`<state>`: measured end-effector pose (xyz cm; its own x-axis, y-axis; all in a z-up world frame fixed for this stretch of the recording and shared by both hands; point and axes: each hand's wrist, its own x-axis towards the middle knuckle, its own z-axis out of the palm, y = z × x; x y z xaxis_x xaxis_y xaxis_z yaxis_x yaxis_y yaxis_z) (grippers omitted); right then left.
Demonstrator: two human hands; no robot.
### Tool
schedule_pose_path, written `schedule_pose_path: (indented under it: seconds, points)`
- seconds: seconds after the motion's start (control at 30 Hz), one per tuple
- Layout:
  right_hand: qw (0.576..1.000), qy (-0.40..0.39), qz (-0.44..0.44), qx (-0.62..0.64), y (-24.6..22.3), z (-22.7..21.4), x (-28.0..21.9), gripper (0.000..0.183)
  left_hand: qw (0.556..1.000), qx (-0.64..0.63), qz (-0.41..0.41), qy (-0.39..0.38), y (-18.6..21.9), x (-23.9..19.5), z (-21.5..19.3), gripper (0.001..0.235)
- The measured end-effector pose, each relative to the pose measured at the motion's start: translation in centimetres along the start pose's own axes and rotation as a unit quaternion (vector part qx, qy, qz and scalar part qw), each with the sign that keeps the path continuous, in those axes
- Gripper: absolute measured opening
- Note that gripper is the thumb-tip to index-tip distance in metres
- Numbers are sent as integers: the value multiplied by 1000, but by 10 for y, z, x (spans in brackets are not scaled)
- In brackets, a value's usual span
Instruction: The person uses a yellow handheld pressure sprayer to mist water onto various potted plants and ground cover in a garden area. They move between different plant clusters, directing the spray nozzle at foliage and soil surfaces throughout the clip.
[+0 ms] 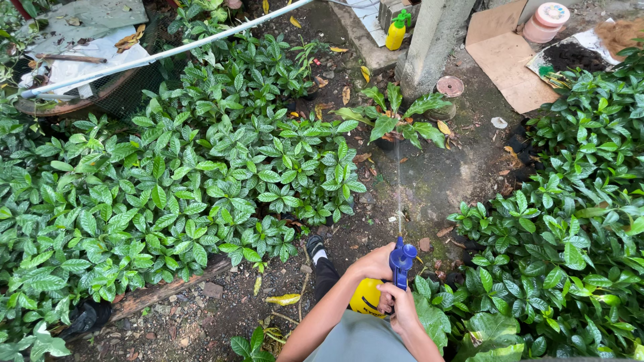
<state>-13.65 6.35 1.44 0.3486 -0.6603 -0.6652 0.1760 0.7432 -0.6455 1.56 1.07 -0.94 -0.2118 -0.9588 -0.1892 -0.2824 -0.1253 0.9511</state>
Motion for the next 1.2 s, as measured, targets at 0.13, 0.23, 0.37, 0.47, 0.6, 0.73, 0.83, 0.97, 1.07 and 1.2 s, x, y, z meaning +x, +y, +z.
schedule_pose_path:
  seconds: [0.13, 0.23, 0.37, 0.47, 0.6, 0.73, 0.83, 0.97, 1.07, 1.2]
  points:
    - [1000, 2, 0, -1, 0, 1, -1, 34, 1000, 3, 3, 0, -2, -1, 0, 72]
    - [1000, -3, -5, -5, 0, 2, 0, 35, 1000, 3, 2, 2, -3, 0, -1, 72]
    - [1000, -5, -4, -2, 0, 3, 0, 35, 1000, 3, 8, 3, -6, 0, -1, 72]
    - [1000, -3, -3, -1, 1, 2, 1, 34, 1000, 5, 6, 3, -7, 0, -1, 73]
    - [1000, -1, 2, 1, 1, 2, 3, 34, 1000, -8, 3, 3, -4, -1, -2, 75]
    - [1000, -5, 7, 7, 1, 1, 3, 34, 1000, -11, 6, 3, 0, -2, -3, 75]
    - [1000, -2, 9, 4, -1, 1, 2, 33, 1000, -4, -3, 4, 4, -2, -4, 75]
    - [1000, 7, 12, -2, -3, 2, 3, 32, 1000, 14, -6, 2, 7, -1, -5, 73]
    - [1000, 3, 11, -1, -2, 1, 2, 33, 1000, 8, -6, -2, 8, -3, -5, 73]
    - [1000, 5, 13, -1, -2, 0, 3, 33, 1000, -1, 11, -5, 9, -1, -5, 76]
